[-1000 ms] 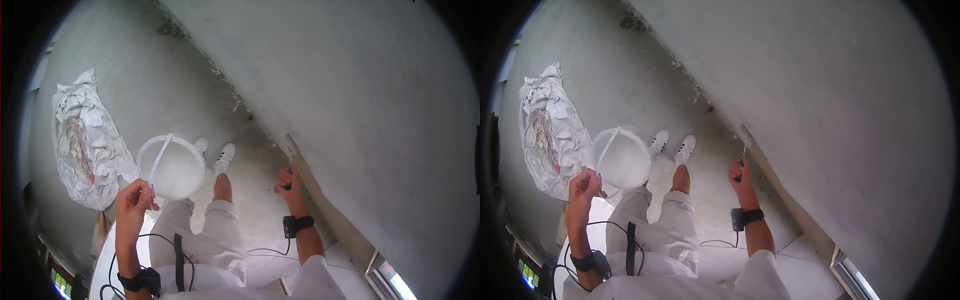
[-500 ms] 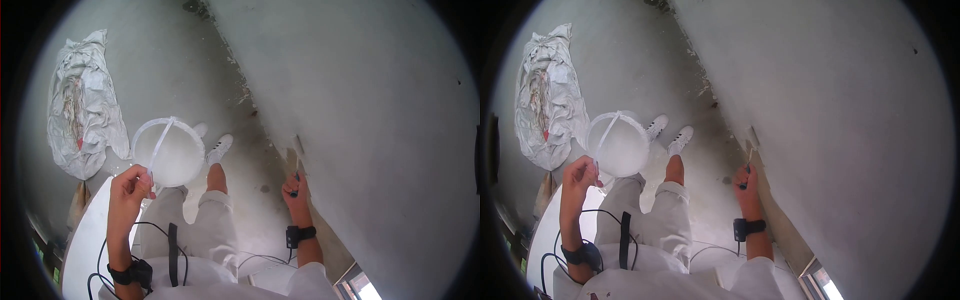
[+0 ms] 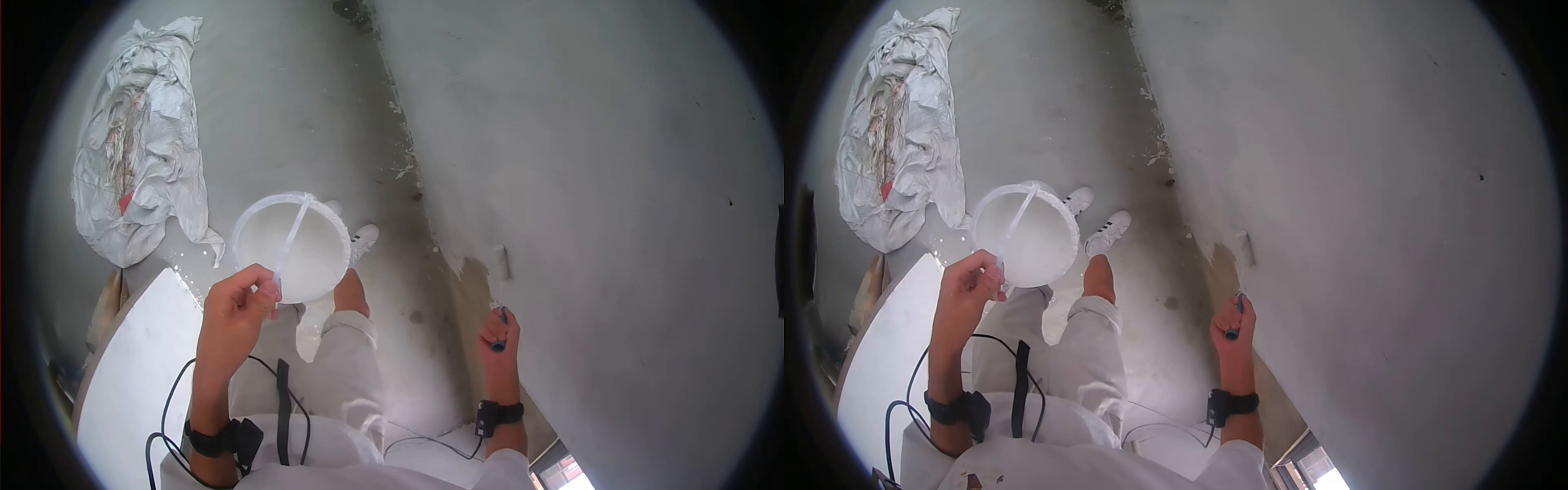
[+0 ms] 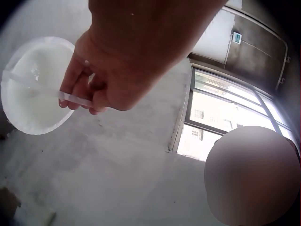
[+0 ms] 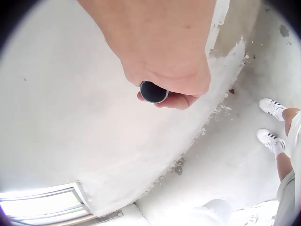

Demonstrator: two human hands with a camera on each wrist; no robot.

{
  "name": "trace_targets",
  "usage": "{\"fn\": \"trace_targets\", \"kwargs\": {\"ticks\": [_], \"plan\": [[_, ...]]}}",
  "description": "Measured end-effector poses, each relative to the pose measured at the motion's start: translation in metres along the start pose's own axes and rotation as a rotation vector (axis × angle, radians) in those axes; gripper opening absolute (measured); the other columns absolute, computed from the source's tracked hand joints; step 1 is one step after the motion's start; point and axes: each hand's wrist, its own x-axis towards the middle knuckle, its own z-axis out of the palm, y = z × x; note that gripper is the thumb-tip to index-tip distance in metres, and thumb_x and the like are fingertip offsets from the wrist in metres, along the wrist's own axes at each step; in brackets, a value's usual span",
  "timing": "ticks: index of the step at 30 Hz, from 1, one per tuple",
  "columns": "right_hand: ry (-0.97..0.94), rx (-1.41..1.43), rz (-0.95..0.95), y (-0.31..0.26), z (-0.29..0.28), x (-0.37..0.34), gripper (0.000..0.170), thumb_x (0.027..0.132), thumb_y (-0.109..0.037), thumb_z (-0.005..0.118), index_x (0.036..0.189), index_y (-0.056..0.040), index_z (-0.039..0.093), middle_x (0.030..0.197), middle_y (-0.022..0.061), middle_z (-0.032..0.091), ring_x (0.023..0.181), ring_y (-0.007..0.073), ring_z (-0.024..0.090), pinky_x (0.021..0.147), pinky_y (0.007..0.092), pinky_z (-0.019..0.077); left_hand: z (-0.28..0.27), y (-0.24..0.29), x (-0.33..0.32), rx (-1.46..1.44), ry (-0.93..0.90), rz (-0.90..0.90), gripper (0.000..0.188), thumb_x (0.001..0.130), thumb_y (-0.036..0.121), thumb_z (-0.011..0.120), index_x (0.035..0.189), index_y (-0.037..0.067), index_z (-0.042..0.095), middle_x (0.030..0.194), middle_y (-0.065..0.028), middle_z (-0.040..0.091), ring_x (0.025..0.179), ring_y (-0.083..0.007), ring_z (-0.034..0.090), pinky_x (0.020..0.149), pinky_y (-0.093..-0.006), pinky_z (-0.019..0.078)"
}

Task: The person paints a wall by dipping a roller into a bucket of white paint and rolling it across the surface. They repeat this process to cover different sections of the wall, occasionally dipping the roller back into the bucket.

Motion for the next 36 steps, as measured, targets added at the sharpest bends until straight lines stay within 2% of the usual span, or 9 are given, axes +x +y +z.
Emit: {"fn": "trace_targets", "kwargs": {"ticks": [5,8,11,13,16,21,28,32,36], "plan": [[0.03,0.205,-0.023,0.006,0.028,0.101,0.019,0.098,-0.011,0.043,0.079,-0.0075,0.046,0.054,-0.0047,0.036,0.046,0.0055,0.041,0.043,0.0233,0.0351,-0.006,-0.002,-0.001,-0.011,-0.013,0.007,0.022,0.099,0.017,0.055,0.088,-0.001,0.059,0.077,-0.0026,0.057,0.068,-0.0106,0.056,0.066,-0.0263,0.0495],[-0.142,0.092,0.033,0.002,0.078,0.063,0.019,0.098,-0.008,0.04,0.079,-0.0059,0.045,0.054,-0.0036,0.036,0.044,0.0056,0.039,0.043,0.0227,0.0343,-0.01,0.002,-0.002,-0.066,0.019,-0.008,0.019,0.097,0.017,0.057,0.088,0.0,0.06,0.073,-0.0007,0.058,0.064,-0.0072,0.054,0.063,-0.0231,0.0444],[-0.178,0.131,0.131,-0.009,0.141,-0.026,0.021,0.098,-0.005,0.037,0.079,-0.004,0.044,0.054,-0.0027,0.035,0.041,0.0057,0.037,0.041,0.0215,0.034,-0.013,0.002,0.0,-0.046,-0.013,0.032,0.019,0.096,0.016,0.057,0.088,-0.001,0.06,0.074,-0.0016,0.06,0.063,-0.0076,0.055,0.062,-0.0234,0.0448],[-0.122,0.149,0.082,-0.02,0.17,-0.07,0.022,0.099,-0.009,0.038,0.08,-0.0046,0.045,0.053,-0.0042,0.037,0.04,0.0049,0.036,0.038,0.021,0.0323,-0.016,0.0,0.003,-0.062,-0.014,0.037,0.02,0.096,0.017,0.057,0.087,-0.001,0.06,0.075,-0.0023,0.061,0.063,-0.0079,0.055,0.061,-0.0232,0.0448],[-0.157,0.09,0.057,-0.02,0.174,-0.076,0.022,0.099,-0.006,0.035,0.079,-0.0026,0.045,0.053,-0.0025,0.037,0.039,0.0056,0.036,0.036,0.0207,0.0335,-0.016,-0.002,0.001,-0.117,0.008,0.02,0.019,0.095,0.016,0.057,0.087,-0.001,0.061,0.074,-0.0029,0.062,0.063,-0.0084,0.056,0.062,-0.023,0.0453],[-0.259,0.047,0.101,0.007,0.115,0.068,0.024,0.098,-0.014,0.043,0.076,-0.0055,0.048,0.05,-0.0055,0.038,0.038,0.0051,0.037,0.038,0.0223,0.0317,-0.013,-0.025,0.006,-0.116,0.073,-0.056,0.014,0.093,0.011,0.056,0.086,-0.001,0.061,0.072,-0.0029,0.062,0.064,-0.008,0.056,0.064,-0.0239,0.0458],[-0.097,-0.018,0.136,0.056,0.117,0.298,0.029,0.092,-0.008,0.055,0.068,-0.013,0.041,0.048,-0.0055,0.035,0.04,0.0074,0.034,0.041,0.0226,0.0315,0.0,-0.075,0.031,-0.043,0.148,-0.107,0.014,0.096,0.007,0.055,0.087,-0.003,0.058,0.076,-0.0036,0.058,0.069,-0.01,0.056,0.068,-0.0267,0.0501],[-0.063,0.033,0.142,0.068,0.116,0.308,0.032,0.091,-0.007,0.059,0.066,-0.0136,0.039,0.048,-0.0056,0.036,0.04,0.0074,0.035,0.041,0.022,0.0311,0.011,-0.082,0.029,0.003,0.226,-0.093,0.015,0.097,0.009,0.055,0.088,-0.002,0.058,0.076,-0.004,0.058,0.069,-0.0097,0.056,0.067,-0.0258,0.0499],[-0.215,-0.119,0.094,0.033,0.1,0.217,0.036,0.096,-0.013,0.054,0.063,-0.0162,0.039,0.047,-0.006,0.033,0.037,0.0072,0.033,0.037,0.0236,0.0297,0.008,-0.066,0.018,-0.001,0.128,-0.097,0.015,0.097,0.01,0.056,0.088,-0.002,0.059,0.076,-0.0032,0.059,0.067,-0.0093,0.056,0.065,-0.0245,0.0489]]}}
